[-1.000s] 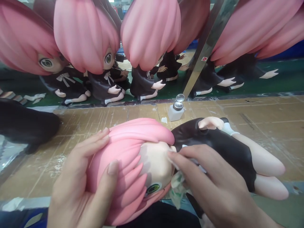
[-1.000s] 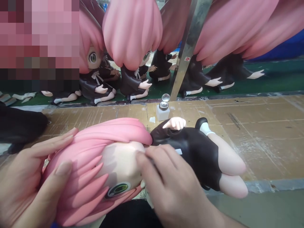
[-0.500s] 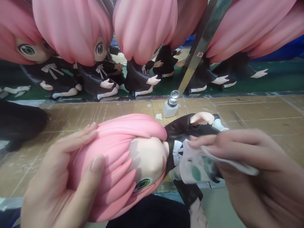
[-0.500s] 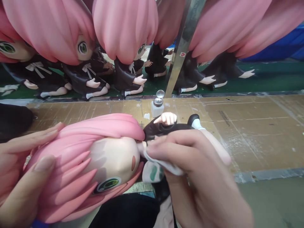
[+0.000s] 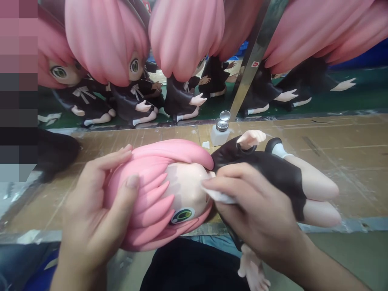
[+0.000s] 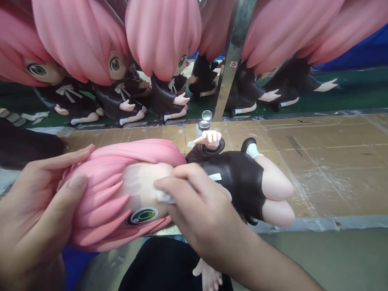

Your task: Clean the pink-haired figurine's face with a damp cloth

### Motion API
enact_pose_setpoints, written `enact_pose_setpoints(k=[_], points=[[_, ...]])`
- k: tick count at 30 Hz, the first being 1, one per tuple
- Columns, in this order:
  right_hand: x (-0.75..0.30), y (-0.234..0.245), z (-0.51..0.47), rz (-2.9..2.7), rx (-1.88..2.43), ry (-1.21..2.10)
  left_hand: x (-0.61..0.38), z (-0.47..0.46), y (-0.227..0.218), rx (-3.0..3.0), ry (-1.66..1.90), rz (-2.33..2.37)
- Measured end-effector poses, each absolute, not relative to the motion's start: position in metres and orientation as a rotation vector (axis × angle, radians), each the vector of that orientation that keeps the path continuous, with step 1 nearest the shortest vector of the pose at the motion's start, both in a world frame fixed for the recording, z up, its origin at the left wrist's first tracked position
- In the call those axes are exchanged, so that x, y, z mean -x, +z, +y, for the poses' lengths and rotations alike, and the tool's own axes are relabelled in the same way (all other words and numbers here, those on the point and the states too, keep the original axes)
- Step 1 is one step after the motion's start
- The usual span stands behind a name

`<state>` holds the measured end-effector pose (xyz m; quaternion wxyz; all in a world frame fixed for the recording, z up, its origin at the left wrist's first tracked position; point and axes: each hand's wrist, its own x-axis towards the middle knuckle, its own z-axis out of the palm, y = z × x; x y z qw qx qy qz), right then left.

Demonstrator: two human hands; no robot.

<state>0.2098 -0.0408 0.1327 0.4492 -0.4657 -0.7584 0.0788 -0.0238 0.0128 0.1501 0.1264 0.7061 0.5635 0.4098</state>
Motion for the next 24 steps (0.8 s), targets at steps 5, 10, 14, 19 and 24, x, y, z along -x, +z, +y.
enact_pose_setpoints(k=[5, 10, 14, 19, 24], points=[[-0.188, 0.126, -0.026, -2.064, 0.941, -0.005, 0.013, 0.006, 0.157, -2.001, 1.183, 1.672], [-0.2, 0.136, -0.028, -2.199, 1.078, -0.043, 0.01, 0.006, 0.156, -1.962, 1.194, 1.722], [-0.202, 0.14, -0.028, -2.212, 1.116, -0.021, 0.013, 0.008, 0.157, -2.032, 1.187, 1.705], [-0.202, 0.141, -0.025, -2.294, 0.97, -0.083, 0.027, 0.011, 0.156, -2.12, 1.07, 1.597], [-0.203, 0.14, -0.024, -2.245, 0.98, -0.07, 0.03, 0.011, 0.155, -2.127, 1.057, 1.629]])
